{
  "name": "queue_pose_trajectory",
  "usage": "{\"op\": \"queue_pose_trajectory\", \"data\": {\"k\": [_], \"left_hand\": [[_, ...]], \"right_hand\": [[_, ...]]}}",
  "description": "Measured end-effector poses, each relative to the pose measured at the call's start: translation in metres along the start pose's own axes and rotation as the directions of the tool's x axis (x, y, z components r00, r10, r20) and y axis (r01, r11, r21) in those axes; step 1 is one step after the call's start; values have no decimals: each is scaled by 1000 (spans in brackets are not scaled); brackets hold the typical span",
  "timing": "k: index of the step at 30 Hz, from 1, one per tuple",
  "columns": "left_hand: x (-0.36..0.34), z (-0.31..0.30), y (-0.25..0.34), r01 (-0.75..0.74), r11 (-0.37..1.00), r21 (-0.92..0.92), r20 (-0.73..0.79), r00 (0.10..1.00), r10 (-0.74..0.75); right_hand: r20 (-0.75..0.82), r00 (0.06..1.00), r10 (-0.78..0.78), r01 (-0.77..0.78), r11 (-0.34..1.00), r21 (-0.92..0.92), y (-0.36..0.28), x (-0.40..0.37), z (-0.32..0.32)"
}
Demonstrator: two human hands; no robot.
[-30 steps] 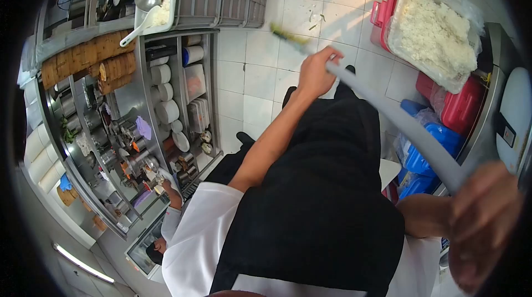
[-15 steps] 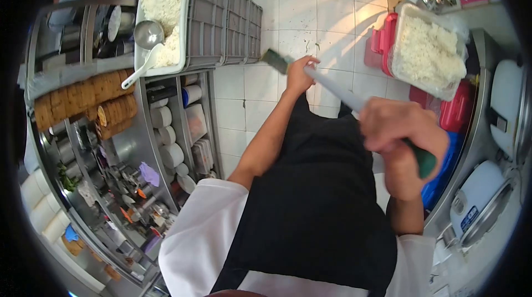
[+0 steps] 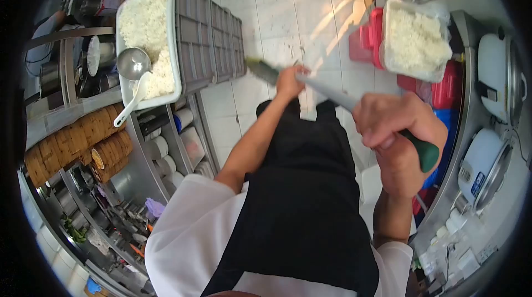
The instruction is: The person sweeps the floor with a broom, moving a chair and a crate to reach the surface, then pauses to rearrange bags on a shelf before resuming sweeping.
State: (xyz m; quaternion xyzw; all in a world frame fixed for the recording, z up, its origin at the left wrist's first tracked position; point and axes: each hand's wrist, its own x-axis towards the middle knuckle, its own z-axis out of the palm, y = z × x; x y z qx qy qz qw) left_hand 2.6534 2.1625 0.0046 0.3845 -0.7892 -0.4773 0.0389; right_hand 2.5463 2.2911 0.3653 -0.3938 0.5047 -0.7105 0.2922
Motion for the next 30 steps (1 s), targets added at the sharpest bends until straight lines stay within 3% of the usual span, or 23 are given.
{"op": "queue_pose_trajectory", "data": {"k": [1,3,5,6,8,9,11,13,14,15,16,17,19,21,23,24,25,27,28,30], "left_hand": [[13,6,-9,-85,996,-3,-39,996,85],[39,11,-2,-58,996,-67,-94,994,52],[49,1,17,-177,980,-86,-206,966,157],[43,-8,25,-155,985,-80,-204,969,136],[32,-16,39,-18,942,-335,-40,999,5],[16,-19,40,-15,943,-333,-29,1000,6],[-26,-33,41,-193,955,-227,-20,981,193],[-52,-19,31,-24,988,-154,45,998,31],[-61,-9,27,-42,987,-155,43,998,49],[-56,-2,23,47,988,-145,94,995,-34],[-43,4,23,135,982,-133,133,984,-117],[-26,12,22,119,983,-136,101,989,-106],[4,26,17,-114,981,-157,-6,993,114],[41,32,7,-191,977,-96,-39,981,188],[51,36,12,-283,958,54,-84,954,287],[39,23,40,-216,971,105,-11,976,219],[21,18,61,-184,977,112,-10,982,186],[-22,21,84,-208,972,113,-73,973,217],[-46,25,88,-196,972,127,-55,977,204],[-86,39,93,-92,970,225,-10,995,97]], "right_hand": [[-18,999,37,-37,999,7,3,-4,5],[-24,996,-87,86,996,-41,7,-1,7],[12,996,-87,87,995,-46,3,-5,0],[18,996,-91,92,994,-54,-1,-8,-1],[-8,995,-96,95,993,-75,-17,-22,-6],[-19,995,-93,91,993,-78,-30,-28,-10],[124,989,-83,85,996,-14,-46,-39,-24],[219,969,-113,114,993,8,-47,-51,-42],[13,1000,6,-7,1000,19,-39,-53,-40],[-175,978,112,-104,993,57,-34,-52,-42],[-154,985,75,-68,996,51,-35,-51,-47],[-171,984,48,-33,996,89,-36,-54,-52],[-191,981,43,-13,988,153,-24,-66,-54],[115,984,-133,155,964,-216,6,-69,-49],[55,990,-128,135,978,-157,5,-75,-56],[-59,976,-209,205,976,-69,2,-77,-66],[-37,974,-225,223,973,-55,-11,-77,-79],[-101,981,-166,181,969,170,-42,-86,-107],[-120,981,-152,172,968,185,-52,-92,-122],[-14,1000,-14,17,953,303,-59,-101,-151]]}}
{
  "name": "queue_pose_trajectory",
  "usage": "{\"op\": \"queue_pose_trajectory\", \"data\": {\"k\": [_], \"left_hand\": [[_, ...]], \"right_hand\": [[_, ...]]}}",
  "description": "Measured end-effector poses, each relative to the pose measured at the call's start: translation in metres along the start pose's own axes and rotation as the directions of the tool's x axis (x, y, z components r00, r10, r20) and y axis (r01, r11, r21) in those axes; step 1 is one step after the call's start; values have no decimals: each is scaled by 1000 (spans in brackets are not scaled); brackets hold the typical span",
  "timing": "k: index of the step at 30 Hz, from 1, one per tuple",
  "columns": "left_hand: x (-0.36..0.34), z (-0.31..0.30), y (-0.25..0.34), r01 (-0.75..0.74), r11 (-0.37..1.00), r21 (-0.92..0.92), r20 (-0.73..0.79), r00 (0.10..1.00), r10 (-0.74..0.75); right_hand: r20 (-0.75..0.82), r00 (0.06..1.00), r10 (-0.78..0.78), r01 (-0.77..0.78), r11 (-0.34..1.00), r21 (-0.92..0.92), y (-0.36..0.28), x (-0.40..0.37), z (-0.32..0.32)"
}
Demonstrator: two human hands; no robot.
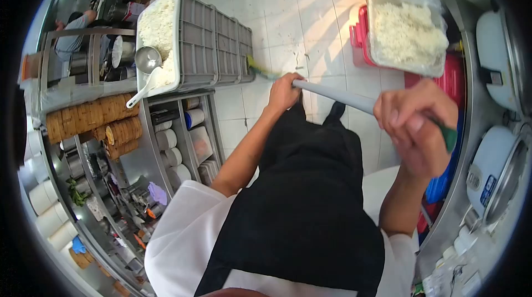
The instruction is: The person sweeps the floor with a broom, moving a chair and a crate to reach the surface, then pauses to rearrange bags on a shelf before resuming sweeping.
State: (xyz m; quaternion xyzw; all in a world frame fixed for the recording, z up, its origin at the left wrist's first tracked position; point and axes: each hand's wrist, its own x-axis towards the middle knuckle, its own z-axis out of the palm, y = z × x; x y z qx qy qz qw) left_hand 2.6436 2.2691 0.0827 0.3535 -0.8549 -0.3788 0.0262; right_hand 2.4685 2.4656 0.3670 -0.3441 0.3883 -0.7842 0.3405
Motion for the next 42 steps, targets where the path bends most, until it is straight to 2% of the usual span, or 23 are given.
{"op": "queue_pose_trajectory", "data": {"k": [1,3,4,6,7,8,9,11,13,15,16,18,20,24,25,27,28,30,32,33,34,38,42], "left_hand": [[-14,13,4,2,1000,8,29,1000,-3],[-47,48,4,284,953,106,134,945,-297],[-58,75,-8,448,892,-62,274,867,-417],[-75,101,0,502,805,-316,405,839,-364],[-73,120,-3,488,780,-392,432,846,-313],[-73,124,5,245,941,-232,295,940,-172],[-63,122,19,115,956,-270,225,973,-53],[-37,110,52,116,952,-285,208,977,-56],[3,133,43,-135,954,-267,-13,991,137],[34,102,72,-198,947,-254,-131,977,169],[48,96,77,-103,944,-314,-146,987,59],[47,50,94,98,891,-443,52,995,-84],[47,36,80,-108,967,-231,-126,989,81],[26,4,35,27,999,-29,54,998,-25],[27,4,13,23,999,-39,55,998,-21],[40,2,-28,292,929,-226,284,932,-224],[49,3,-39,308,922,-235,210,942,-261],[69,-15,-53,241,929,-281,54,970,-236],[102,-16,-92,-10,960,-279,-160,987,-36],[123,-17,-105,8,911,-413,-135,988,-69],[135,-25,-113,-96,934,-344,-197,980,28],[108,-79,-88,-160,934,-318,-151,982,117],[45,-100,-69,-72,947,-313,15,997,81]], "right_hand": [[-29,1000,8,-8,1000,5,3,-2,-12],[-73,989,128,-126,991,43,16,-10,-33],[-87,987,135,-132,990,43,22,-18,-38],[-145,958,249,-251,968,9,32,-15,-46],[-149,953,264,-280,954,-103,24,-13,-40],[-153,953,263,-292,933,-211,13,-18,-30],[-138,964,227,-258,925,-279,2,-19,-26],[-100,991,86,-118,921,-373,-22,-14,-18],[-40,995,-93,72,931,-358,-35,-5,-11],[54,981,-187,194,911,-363,-35,8,-11],[112,968,-224,250,895,-370,-42,17,-8],[90,993,-79,100,961,-257,-55,32,1],[124,983,-133,152,975,-159,-63,41,22],[58,994,-92,91,996,4,-21,79,34],[-9,1000,-18,18,999,34,4,89,33],[-81,996,-49,49,999,5,52,99,49],[-77,994,-76,76,997,4,54,100,63],[-9,993,-118,117,993,-28,71,97,90],[67,992,-104,116,971,-210,89,85,115],[46,994,-97,105,969,-222,97,85,126],[47,989,-142,149,950,-276,104,84,137],[44,953,-301,302,922,-241,83,87,182],[-166,930,-329,299,937,-183,58,91,202]]}}
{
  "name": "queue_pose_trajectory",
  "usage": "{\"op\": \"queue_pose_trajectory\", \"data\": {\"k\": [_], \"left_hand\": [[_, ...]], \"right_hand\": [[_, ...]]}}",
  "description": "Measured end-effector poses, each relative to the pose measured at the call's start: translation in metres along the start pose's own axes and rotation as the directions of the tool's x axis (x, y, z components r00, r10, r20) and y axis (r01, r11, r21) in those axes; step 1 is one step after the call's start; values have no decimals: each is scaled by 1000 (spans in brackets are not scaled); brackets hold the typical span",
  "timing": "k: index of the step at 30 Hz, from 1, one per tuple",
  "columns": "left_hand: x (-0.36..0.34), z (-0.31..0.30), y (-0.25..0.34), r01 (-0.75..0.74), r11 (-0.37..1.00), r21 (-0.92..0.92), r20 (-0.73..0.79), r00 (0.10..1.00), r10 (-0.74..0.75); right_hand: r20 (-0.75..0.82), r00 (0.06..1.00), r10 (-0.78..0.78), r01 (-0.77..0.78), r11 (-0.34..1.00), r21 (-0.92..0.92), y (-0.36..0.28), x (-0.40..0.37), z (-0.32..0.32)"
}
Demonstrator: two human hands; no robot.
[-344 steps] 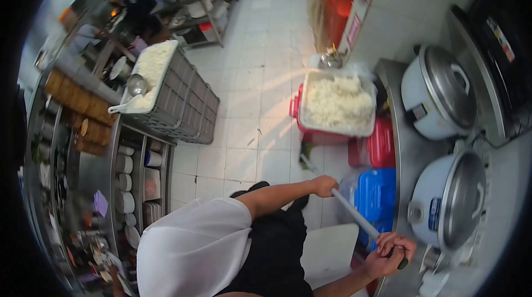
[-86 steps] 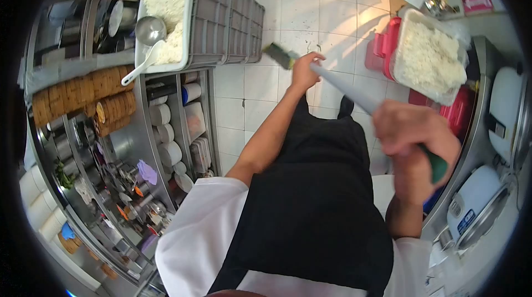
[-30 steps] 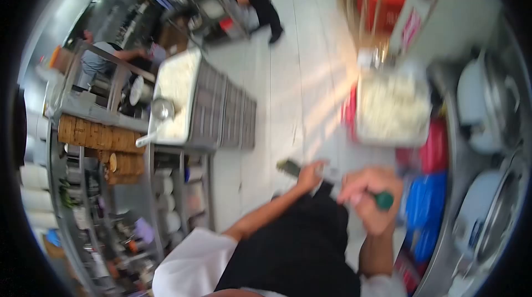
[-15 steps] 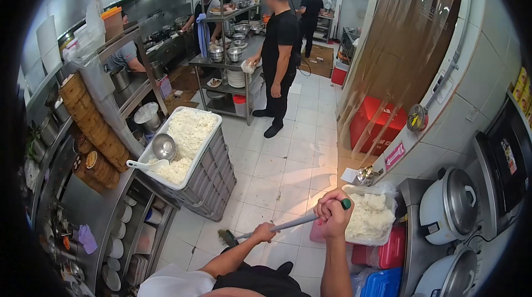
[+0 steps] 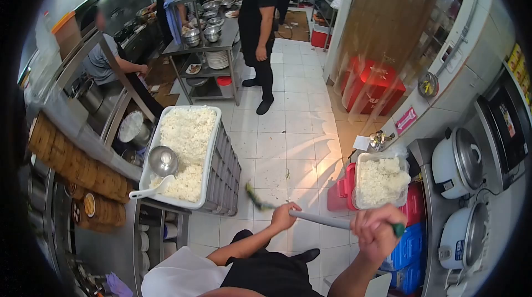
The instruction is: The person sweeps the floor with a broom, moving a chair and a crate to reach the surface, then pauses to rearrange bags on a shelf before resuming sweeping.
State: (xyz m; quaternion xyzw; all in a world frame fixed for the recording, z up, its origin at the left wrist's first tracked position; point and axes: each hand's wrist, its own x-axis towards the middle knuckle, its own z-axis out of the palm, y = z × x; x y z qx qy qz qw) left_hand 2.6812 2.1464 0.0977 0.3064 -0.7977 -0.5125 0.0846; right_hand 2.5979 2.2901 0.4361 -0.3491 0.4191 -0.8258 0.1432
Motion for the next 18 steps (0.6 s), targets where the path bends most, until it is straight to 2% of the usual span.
{"op": "queue_pose_trajectory", "data": {"k": [1,2,3,4,5,7,8,9,10,12,14,15,17,18], "left_hand": [[-11,1,0,59,998,16,20,998,-59],[-14,-1,-4,51,999,17,30,998,-51],[-16,-5,-10,214,977,-11,104,972,-212],[-15,-6,-15,372,928,-25,177,915,-362],[-14,2,-34,360,932,-24,174,920,-351],[6,19,-86,122,992,32,48,991,-123],[9,16,-86,105,994,41,-19,994,-104],[15,12,-85,91,995,45,-19,996,-90],[15,8,-76,51,995,89,23,998,-53],[5,4,-55,10,991,130,80,997,-21],[-3,2,-34,-121,984,129,98,989,108],[-7,-4,-27,-117,984,132,103,989,104],[-18,-22,-9,-214,967,140,298,940,165],[-30,-38,10,-230,953,200,404,905,133]], "right_hand": [[-88,995,49,-46,998,34,-3,5,-1],[-148,977,152,-149,988,28,10,9,-7],[-154,977,145,-143,989,23,23,5,-4],[-123,981,149,-159,985,-70,38,-1,3],[-88,984,154,-167,973,-162,51,-7,10],[87,983,160,-142,972,-185,73,-32,17],[81,985,150,-134,974,-182,74,-47,17],[32,991,129,-120,971,-206,73,-58,17],[-18,993,112,-113,966,-234,68,-65,18],[-143,988,-53,34,991,-132,41,-73,10],[-73,995,-63,59,997,-59,6,-80,-3],[-79,995,-59,55,997,-57,-4,-89,1],[-15,997,-70,68,992,-104,-27,-110,8],[-25,998,-65,62,992,-110,-45,-119,18]]}}
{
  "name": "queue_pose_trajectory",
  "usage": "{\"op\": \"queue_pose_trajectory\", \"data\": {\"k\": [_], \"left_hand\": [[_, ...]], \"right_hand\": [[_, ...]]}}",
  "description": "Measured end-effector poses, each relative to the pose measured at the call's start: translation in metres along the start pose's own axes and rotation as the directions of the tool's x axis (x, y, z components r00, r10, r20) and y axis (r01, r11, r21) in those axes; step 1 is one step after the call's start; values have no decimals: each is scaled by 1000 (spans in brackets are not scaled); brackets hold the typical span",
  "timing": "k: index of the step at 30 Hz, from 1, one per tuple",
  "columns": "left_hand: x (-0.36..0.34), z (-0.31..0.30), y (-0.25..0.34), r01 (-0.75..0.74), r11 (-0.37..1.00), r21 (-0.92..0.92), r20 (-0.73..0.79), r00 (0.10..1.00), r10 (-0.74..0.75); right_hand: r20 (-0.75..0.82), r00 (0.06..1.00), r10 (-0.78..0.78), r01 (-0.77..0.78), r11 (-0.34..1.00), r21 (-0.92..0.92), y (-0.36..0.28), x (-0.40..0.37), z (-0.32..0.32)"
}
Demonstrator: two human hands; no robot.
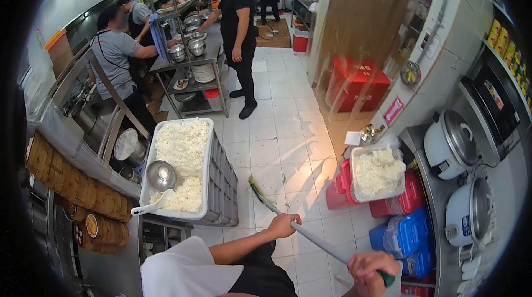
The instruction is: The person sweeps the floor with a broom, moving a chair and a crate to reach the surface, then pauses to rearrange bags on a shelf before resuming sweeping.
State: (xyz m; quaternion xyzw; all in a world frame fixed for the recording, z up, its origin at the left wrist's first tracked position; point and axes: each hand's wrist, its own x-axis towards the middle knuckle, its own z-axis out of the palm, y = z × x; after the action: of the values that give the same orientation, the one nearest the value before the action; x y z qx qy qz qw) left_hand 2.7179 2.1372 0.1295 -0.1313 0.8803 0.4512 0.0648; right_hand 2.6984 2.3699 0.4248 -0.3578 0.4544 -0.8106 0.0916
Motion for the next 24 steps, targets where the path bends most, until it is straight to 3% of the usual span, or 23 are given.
{"op": "queue_pose_trajectory", "data": {"k": [3,6,8,9,11,13,14,15,17,19,20,21,22,24], "left_hand": [[-46,8,-1,-116,992,52,155,982,106],[-77,36,-41,-124,987,99,237,967,98],[-88,46,-72,-40,968,246,309,950,-40],[-95,42,-72,-32,966,256,263,964,-38],[-88,26,-75,-6,951,309,206,977,-61],[-74,17,-100,38,961,274,64,996,-58],[-56,20,-126,-16,945,327,48,999,1],[-43,6,-126,-40,932,360,206,978,-38],[-46,-17,-89,-117,827,550,240,970,-22],[-57,-15,-61,-254,711,655,138,966,217],[-52,-16,-39,-357,783,509,307,925,223],[-52,-1,-23,-436,759,483,426,875,231],[-50,17,-8,-518,732,443,542,805,241],[-67,66,10,-667,713,214,542,689,482]], "right_hand": [[47,988,-146,149,986,-80,-35,-25,30],[27,994,-110,111,992,-57,-25,-62,50],[-12,998,-66,65,995,-75,16,-82,59],[-10,998,-59,58,996,-75,22,-94,61],[-239,971,-26,23,1000,-14,29,-116,65],[-177,984,-24,9,996,-84,49,-130,79],[-111,994,-22,4,987,-159,53,-135,87],[-130,991,-15,-5,988,-157,51,-138,91],[-152,963,-223,173,942,-288,46,-153,98],[-289,923,-255,177,946,-270,15,-168,98],[-334,899,-284,157,920,-358,-6,-178,105],[-368,872,-321,137,884,-447,-27,-184,109],[-304,876,-374,224,875,-430,-44,-196,101],[-288,826,-484,347,840,-416,-79,-216,101]]}}
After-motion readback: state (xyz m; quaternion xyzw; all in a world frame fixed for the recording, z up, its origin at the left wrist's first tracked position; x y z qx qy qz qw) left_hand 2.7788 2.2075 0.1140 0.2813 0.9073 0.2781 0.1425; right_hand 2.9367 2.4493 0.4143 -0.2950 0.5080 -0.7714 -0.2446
